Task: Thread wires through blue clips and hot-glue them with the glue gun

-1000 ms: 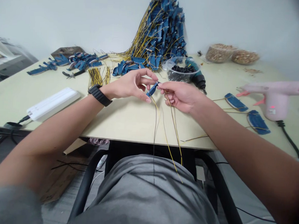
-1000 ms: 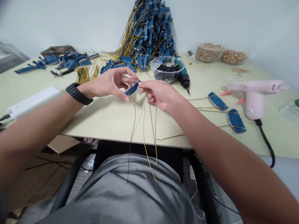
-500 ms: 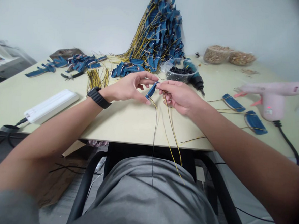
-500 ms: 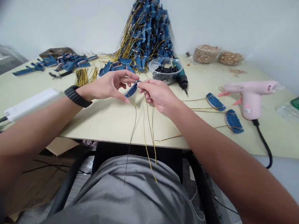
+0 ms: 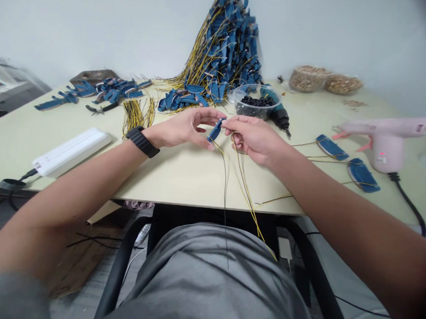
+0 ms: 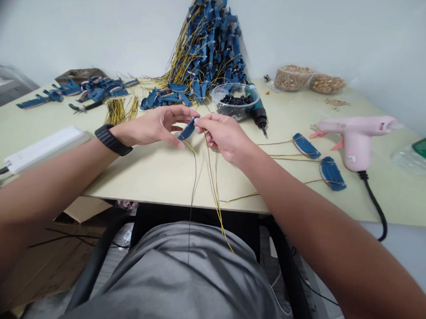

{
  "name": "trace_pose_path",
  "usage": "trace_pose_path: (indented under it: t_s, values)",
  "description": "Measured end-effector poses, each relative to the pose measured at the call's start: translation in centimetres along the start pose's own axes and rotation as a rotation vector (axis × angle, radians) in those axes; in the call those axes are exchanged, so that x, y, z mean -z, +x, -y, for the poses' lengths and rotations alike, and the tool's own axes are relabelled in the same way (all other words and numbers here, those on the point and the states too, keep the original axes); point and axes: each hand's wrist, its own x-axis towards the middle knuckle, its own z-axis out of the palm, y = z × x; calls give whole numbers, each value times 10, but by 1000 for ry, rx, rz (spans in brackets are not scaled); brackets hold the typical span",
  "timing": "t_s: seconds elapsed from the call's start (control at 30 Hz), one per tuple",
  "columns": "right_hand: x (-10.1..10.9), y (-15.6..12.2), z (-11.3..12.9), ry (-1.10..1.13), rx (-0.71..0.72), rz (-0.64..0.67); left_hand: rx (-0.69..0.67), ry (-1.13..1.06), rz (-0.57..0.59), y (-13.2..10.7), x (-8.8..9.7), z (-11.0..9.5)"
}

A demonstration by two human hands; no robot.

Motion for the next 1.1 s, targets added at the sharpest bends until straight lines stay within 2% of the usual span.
trace_pose_path:
  t_s: [0.17, 0.43, 0.67, 1.1]
  values:
    - [0, 0, 0, -11, -8, -11, -11, -3, -6, 2, -3, 1]
    - [5, 5, 0, -34, 29, -8, -89, 110, -73, 3, -7, -13]
    - [4, 5, 0, -43, 91, -22, -67, 157, -106, -1, -10, -18]
    - [3, 5, -4, -15, 95, -19, -102, 114, -81, 3, -10, -16]
